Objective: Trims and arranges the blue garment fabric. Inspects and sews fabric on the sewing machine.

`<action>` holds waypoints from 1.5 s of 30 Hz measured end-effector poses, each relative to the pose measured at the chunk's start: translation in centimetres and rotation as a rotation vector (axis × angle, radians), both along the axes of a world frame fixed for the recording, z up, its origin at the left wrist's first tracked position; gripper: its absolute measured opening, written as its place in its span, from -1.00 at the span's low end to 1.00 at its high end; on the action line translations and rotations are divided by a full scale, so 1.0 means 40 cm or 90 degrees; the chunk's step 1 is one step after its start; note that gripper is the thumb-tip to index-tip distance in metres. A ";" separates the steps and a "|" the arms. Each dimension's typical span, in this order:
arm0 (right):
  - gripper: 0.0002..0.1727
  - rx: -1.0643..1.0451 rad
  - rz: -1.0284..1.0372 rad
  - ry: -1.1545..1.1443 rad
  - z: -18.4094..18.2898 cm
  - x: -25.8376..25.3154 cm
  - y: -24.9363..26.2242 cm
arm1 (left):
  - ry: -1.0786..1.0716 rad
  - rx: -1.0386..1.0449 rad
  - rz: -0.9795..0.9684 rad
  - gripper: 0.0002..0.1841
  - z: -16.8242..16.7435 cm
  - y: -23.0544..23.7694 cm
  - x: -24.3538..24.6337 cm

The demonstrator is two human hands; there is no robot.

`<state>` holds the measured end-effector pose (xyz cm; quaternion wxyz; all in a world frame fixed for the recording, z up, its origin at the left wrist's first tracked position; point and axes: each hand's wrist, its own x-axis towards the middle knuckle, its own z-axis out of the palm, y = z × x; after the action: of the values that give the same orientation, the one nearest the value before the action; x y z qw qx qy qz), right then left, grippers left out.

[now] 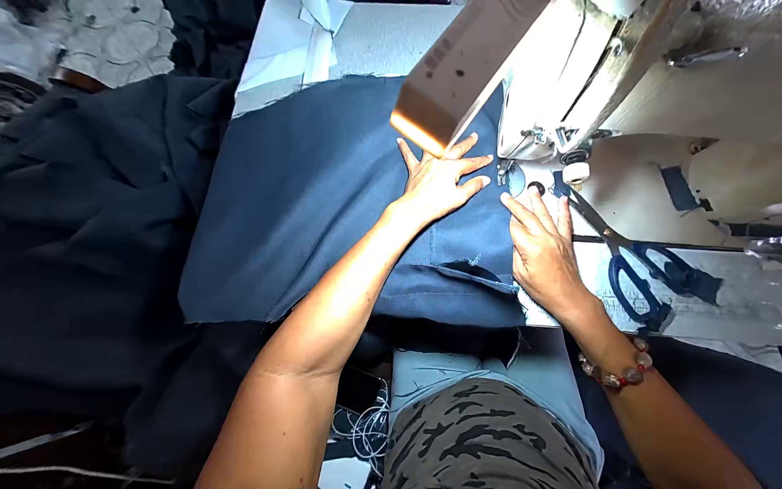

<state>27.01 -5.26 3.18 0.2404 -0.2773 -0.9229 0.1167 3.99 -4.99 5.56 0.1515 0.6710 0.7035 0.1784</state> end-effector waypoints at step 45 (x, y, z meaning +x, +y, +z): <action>-0.69 -0.012 0.183 0.045 -0.002 0.041 -0.003 | -0.572 0.419 0.568 -0.54 0.143 -0.513 -0.046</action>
<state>28.65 -5.38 3.10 0.2511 -0.1401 -0.9429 0.1682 2.13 -25.51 11.27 0.1288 0.1917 0.6904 0.6856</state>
